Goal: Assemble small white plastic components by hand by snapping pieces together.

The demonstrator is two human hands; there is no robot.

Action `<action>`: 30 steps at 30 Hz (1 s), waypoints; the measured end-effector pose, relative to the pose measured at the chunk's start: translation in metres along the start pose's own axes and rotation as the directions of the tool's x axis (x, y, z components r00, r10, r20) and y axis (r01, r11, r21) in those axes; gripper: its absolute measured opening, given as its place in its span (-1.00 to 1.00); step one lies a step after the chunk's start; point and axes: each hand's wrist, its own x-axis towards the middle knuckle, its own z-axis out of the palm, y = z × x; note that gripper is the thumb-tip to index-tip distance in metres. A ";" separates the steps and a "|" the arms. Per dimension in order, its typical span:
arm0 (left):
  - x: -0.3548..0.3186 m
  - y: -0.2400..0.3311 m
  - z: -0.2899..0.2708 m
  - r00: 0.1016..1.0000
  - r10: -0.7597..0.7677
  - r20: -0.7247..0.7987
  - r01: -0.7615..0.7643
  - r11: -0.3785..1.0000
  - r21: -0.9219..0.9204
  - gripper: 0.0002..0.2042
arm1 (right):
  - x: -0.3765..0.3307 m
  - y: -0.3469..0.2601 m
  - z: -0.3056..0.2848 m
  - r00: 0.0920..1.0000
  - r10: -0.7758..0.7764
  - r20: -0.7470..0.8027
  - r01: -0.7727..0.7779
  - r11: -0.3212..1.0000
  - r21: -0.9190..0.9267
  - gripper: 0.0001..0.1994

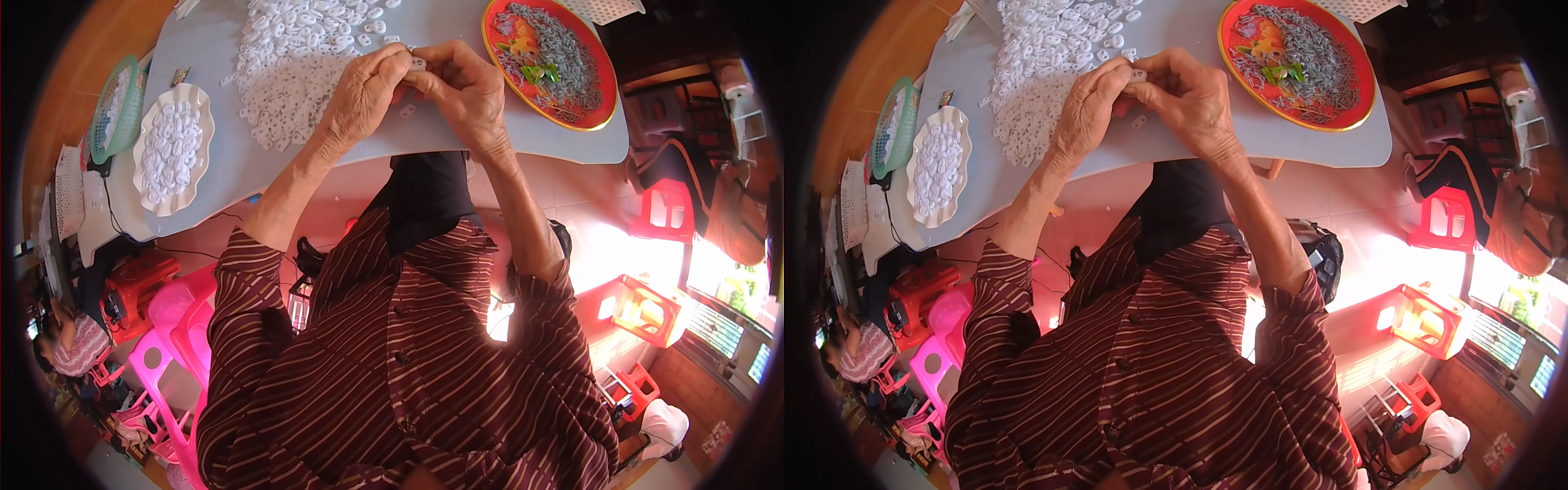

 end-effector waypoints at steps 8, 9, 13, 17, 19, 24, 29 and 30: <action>-0.004 0.007 -0.003 0.995 0.102 0.003 -0.102 0.993 -0.055 -0.80 | 0.004 0.005 -0.005 0.998 0.058 -0.023 -0.053 0.985 0.164 -0.88; -0.005 0.010 -0.002 0.995 0.099 -0.013 -0.100 0.995 -0.022 -0.82 | 0.004 0.002 -0.003 0.995 0.088 -0.052 -0.080 0.987 0.142 -0.88; -0.003 0.007 -0.003 0.992 0.105 -0.075 -0.111 0.990 -0.083 -0.86 | 0.020 -0.017 -0.015 0.995 0.043 -0.095 -0.048 0.997 -0.055 -0.88; -0.012 0.014 -0.010 0.991 0.095 -0.095 -0.104 0.989 -0.104 -0.87 | 0.101 -0.027 -0.086 0.923 -0.295 -0.248 0.159 0.877 -0.454 -0.89; -0.011 0.019 -0.003 0.993 0.075 -0.090 -0.091 0.979 -0.184 -0.87 | 0.159 -0.017 -0.158 0.837 -0.372 -0.401 0.166 0.871 -0.463 -0.92; -0.021 0.002 -0.004 0.990 -0.066 -0.123 0.010 0.912 -0.411 -0.83 | 0.172 0.011 -0.146 0.877 -0.479 -0.048 0.272 0.575 -0.771 -0.87; -0.022 0.008 -0.006 0.977 -0.130 -0.168 0.040 0.890 -0.455 -0.81 | 0.146 0.009 -0.029 0.831 -0.532 0.164 0.492 0.563 -0.664 -0.90; -0.023 0.006 -0.006 0.974 -0.139 -0.180 0.041 0.885 -0.463 -0.80 | 0.148 0.012 -0.018 0.832 -0.528 0.170 0.495 0.567 -0.658 -0.90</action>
